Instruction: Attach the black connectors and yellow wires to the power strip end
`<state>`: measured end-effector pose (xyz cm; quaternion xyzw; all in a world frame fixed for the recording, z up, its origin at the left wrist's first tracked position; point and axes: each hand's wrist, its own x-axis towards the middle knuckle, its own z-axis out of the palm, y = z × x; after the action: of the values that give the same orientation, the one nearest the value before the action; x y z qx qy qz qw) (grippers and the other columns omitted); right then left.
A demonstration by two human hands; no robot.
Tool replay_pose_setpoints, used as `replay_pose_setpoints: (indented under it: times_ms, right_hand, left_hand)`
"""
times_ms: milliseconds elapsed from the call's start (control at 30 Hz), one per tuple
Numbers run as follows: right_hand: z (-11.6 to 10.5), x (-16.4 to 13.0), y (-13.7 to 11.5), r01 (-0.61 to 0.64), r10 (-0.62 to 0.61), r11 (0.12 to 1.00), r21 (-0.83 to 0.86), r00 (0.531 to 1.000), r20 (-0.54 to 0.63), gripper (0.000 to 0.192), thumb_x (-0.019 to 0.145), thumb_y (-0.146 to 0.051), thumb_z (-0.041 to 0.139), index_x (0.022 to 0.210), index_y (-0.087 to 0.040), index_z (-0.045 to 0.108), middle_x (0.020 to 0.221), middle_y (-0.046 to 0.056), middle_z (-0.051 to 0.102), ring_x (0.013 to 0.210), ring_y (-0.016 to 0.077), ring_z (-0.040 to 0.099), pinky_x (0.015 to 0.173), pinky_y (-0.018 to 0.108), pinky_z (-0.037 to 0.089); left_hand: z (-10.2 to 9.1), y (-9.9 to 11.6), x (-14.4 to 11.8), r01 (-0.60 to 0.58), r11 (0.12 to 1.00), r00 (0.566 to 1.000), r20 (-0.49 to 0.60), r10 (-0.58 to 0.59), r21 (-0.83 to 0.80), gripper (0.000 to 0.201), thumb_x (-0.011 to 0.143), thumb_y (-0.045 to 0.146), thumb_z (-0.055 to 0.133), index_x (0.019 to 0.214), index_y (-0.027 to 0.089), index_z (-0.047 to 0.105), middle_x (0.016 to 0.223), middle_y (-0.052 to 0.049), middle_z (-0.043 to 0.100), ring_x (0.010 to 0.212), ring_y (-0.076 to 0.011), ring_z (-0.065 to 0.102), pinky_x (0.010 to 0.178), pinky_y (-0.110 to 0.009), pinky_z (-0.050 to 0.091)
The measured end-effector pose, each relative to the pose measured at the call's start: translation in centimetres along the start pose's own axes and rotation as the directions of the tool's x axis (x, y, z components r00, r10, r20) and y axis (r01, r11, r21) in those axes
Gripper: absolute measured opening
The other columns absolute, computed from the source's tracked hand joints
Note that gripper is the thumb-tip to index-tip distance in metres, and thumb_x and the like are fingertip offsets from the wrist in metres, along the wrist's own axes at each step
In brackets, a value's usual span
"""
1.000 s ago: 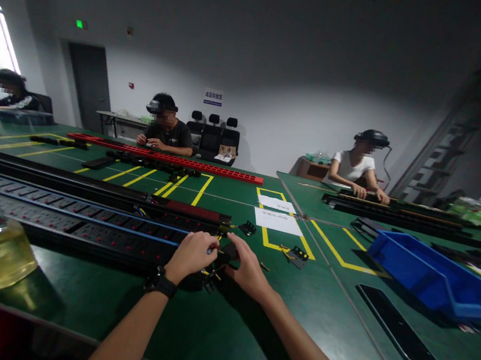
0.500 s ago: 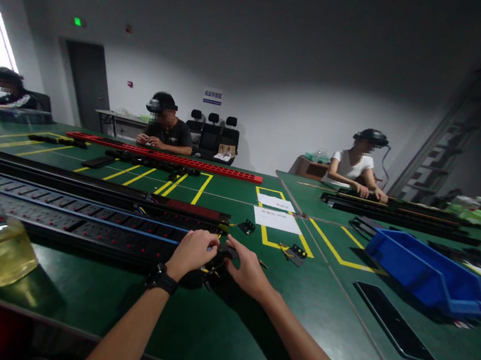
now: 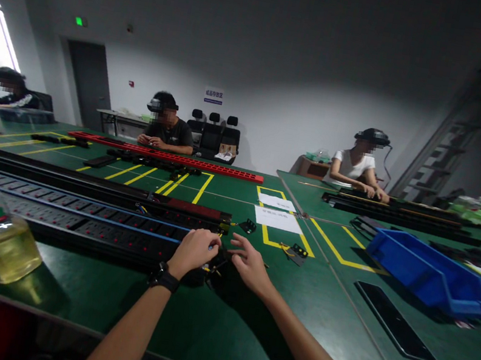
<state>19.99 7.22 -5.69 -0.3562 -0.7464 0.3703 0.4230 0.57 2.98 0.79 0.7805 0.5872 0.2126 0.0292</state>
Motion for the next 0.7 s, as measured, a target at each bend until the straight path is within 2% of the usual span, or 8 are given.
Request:
replay_pose_setpoints:
  times_ms: [100, 233, 367, 467, 700]
  right_hand:
    - [-0.2, 0.2, 0.2, -0.023, 0.017, 0.996, -0.091, 0.998, -0.059, 0.048, 0.079, -0.016, 0.050, 0.125, -0.018, 0.063, 0.106, 0.010, 0.074, 0.087, 0.0192, 0.072, 0.076, 0.032, 0.059]
    - [-0.7, 0.1, 0.1, -0.012, -0.020, 0.974, -0.225, 0.990, -0.142, 0.038, 0.077, -0.015, 0.050, 0.109, -0.018, 0.070, 0.088, 0.006, 0.074, 0.077, 0.0189, 0.069, 0.073, 0.031, 0.056]
    - [-1.7, 0.1, 0.1, 0.025, -0.102, 0.926, -0.376, 0.977, -0.185, 0.031, 0.078, -0.015, 0.050, 0.102, -0.018, 0.071, 0.087, 0.006, 0.072, 0.076, 0.0197, 0.067, 0.074, 0.032, 0.054]
    - [-2.8, 0.1, 0.0, 0.044, -0.158, 0.862, -0.505, 0.970, -0.185, 0.028, 0.082, -0.015, 0.050, 0.100, -0.020, 0.071, 0.092, 0.008, 0.071, 0.083, 0.0213, 0.066, 0.079, 0.033, 0.052]
    - [-5.2, 0.1, 0.0, 0.061, -0.138, 0.775, -0.629, 0.988, -0.075, 0.020, 0.087, -0.017, 0.056, 0.099, -0.021, 0.072, 0.095, 0.007, 0.071, 0.093, 0.0229, 0.065, 0.087, 0.035, 0.050]
  left_hand:
    - [0.1, -0.1, 0.0, 0.001, 1.000, 1.000, -0.010, -0.001, -0.002, 0.023, 0.089, 0.022, 0.055, 0.095, 0.024, 0.077, 0.098, -0.005, 0.077, 0.097, -0.0215, 0.068, 0.090, -0.031, 0.046]
    - [0.3, -0.3, 0.1, 0.007, 1.000, 1.000, -0.004, -0.007, 0.001, 0.023, 0.089, 0.022, 0.055, 0.095, 0.024, 0.077, 0.099, -0.005, 0.077, 0.098, -0.0209, 0.068, 0.090, -0.030, 0.047]
    - [0.4, -0.4, 0.1, 0.000, 1.000, 1.000, -0.001, 0.000, -0.011, 0.023, 0.089, 0.022, 0.056, 0.095, 0.024, 0.078, 0.100, -0.005, 0.078, 0.098, -0.0204, 0.069, 0.091, -0.030, 0.047]
    - [0.5, -0.5, 0.1, -0.011, 1.000, 1.000, -0.014, 0.011, -0.014, 0.022, 0.090, 0.022, 0.056, 0.095, 0.024, 0.077, 0.100, -0.005, 0.077, 0.098, -0.0205, 0.068, 0.092, -0.030, 0.046]
    - [0.5, -0.6, 0.1, -0.025, 1.000, 0.999, -0.025, 0.025, -0.013, 0.022, 0.091, 0.025, 0.055, 0.095, 0.024, 0.076, 0.101, -0.004, 0.077, 0.099, -0.0206, 0.068, 0.092, -0.030, 0.046]
